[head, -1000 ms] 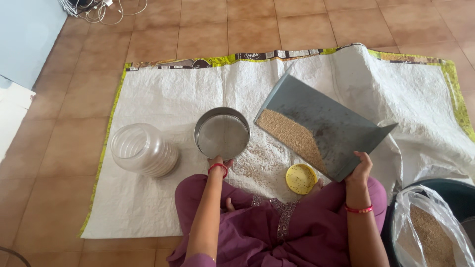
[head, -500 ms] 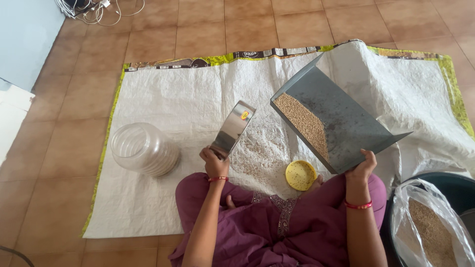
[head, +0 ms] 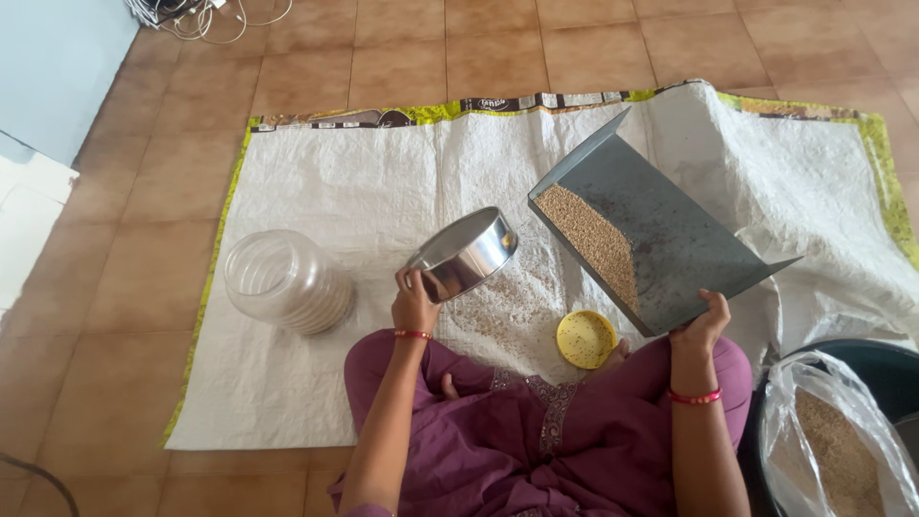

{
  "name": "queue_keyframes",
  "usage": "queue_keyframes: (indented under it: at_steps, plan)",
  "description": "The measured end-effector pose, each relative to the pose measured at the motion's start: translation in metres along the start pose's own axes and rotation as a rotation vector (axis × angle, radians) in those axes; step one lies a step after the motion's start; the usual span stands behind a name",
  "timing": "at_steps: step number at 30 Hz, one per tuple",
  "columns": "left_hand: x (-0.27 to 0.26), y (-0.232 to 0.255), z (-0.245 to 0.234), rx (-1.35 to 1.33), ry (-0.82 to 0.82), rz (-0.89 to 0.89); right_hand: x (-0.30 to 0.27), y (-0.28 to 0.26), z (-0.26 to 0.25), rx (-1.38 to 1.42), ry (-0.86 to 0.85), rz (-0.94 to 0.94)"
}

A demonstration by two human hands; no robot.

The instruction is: The person pours grains from a plastic container onto a metal tray. They then sift the grains by shaking the tray and proceed to pick out small debris or chaff by hand, discarding it onto a cloth spread on the floor.

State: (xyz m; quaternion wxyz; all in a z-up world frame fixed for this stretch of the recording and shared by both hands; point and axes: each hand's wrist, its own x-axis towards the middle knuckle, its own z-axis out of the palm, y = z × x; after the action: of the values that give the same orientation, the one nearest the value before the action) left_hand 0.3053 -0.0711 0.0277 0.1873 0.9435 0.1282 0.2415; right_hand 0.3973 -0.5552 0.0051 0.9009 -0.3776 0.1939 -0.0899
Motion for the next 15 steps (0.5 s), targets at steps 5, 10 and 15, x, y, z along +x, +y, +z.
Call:
queue_keyframes:
  at_steps: [5,10,15]
  plan:
    - [0.004,-0.010,0.004,0.084,-0.095,-0.071,-0.001,-0.004,0.006,-0.059,0.111,0.013]
    - [0.003,-0.034,0.021,-0.054,0.041,-0.097,-0.002,-0.004,0.005,-0.008,0.041,-0.012]
    - [0.026,-0.068,0.048,-0.500,0.332,-0.411,-0.001,0.001,0.002,0.012,0.027,0.015]
